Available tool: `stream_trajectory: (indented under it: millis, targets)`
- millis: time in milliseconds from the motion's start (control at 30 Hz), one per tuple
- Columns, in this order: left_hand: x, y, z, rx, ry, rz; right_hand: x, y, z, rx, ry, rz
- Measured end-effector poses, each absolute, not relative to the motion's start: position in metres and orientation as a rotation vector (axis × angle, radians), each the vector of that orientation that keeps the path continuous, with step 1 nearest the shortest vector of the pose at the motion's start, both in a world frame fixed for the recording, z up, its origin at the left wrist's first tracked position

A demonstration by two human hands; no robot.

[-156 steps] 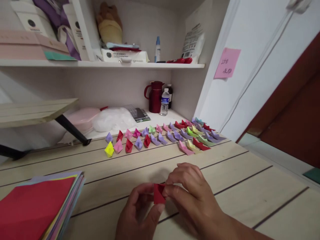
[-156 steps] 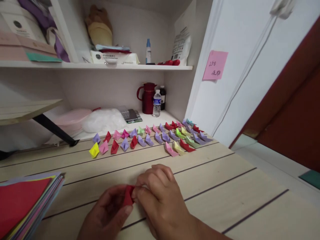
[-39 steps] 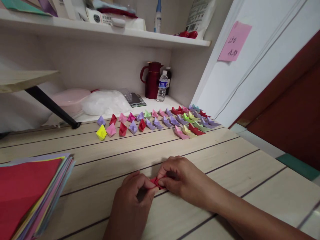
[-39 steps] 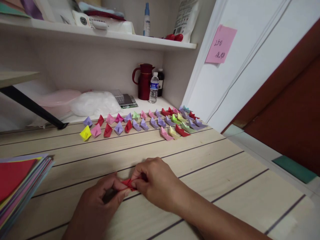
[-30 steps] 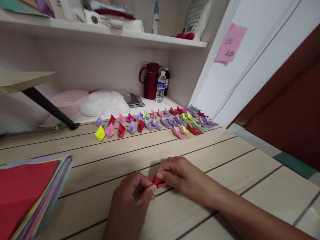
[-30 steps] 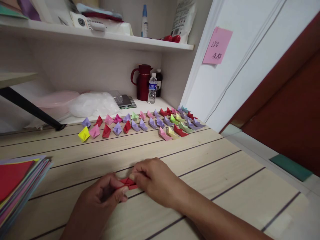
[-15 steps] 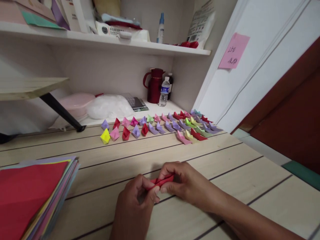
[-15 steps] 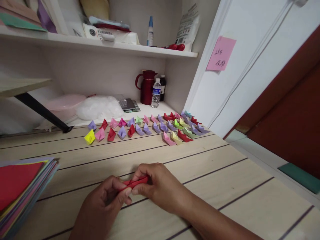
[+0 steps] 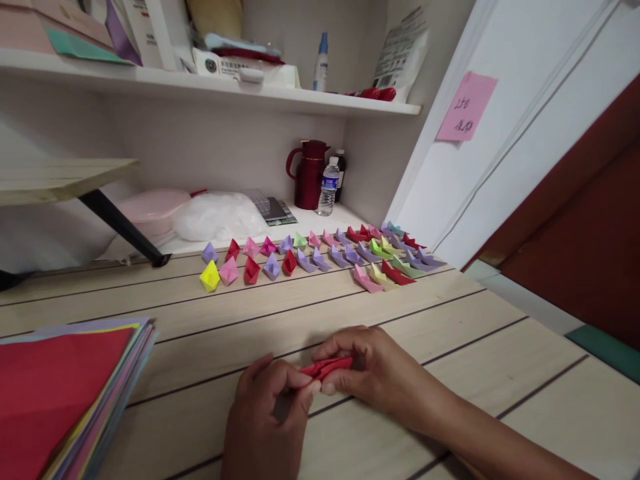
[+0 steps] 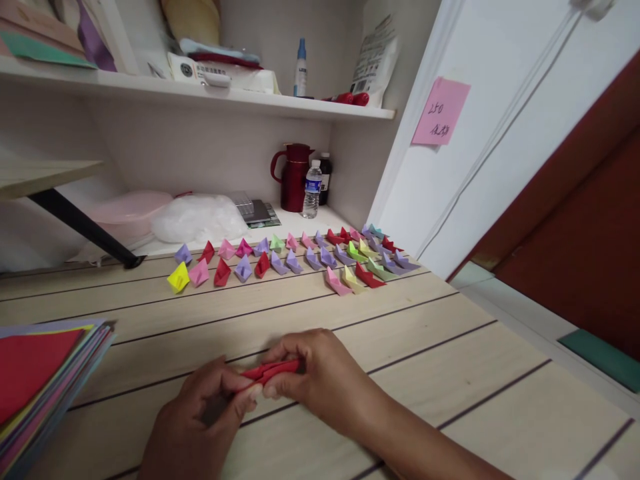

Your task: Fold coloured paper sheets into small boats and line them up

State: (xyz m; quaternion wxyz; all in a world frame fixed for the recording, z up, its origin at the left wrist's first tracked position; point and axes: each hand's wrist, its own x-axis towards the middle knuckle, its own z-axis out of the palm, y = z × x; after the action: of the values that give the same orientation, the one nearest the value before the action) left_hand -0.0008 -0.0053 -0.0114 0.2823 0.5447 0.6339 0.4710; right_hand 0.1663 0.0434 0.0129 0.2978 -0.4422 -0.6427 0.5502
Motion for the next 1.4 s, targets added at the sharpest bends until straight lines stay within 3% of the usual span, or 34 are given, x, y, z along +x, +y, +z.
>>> stream_trajectory:
  millis: [233, 500, 1000, 1400]
  targets:
    - [0.000, -0.005, -0.012, 1.442, 1.721, 1.261, 0.168, 0.044, 0.018, -1.197, -1.907, 1.186]
    - [0.002, -0.005, -0.010, 1.401, 1.741, 1.203, 0.169, 0.042, 0.017, -1.231, -1.804, 1.405]
    - [0.006, -0.005, 0.001, 1.166, 1.547, 1.074, 0.175, 0.043, 0.018, -1.186, -1.835, 1.506]
    - [-0.002, -0.002, -0.005, 1.253, 1.591, 1.217, 0.177, 0.048, 0.016, -1.108, -1.953, 1.373]
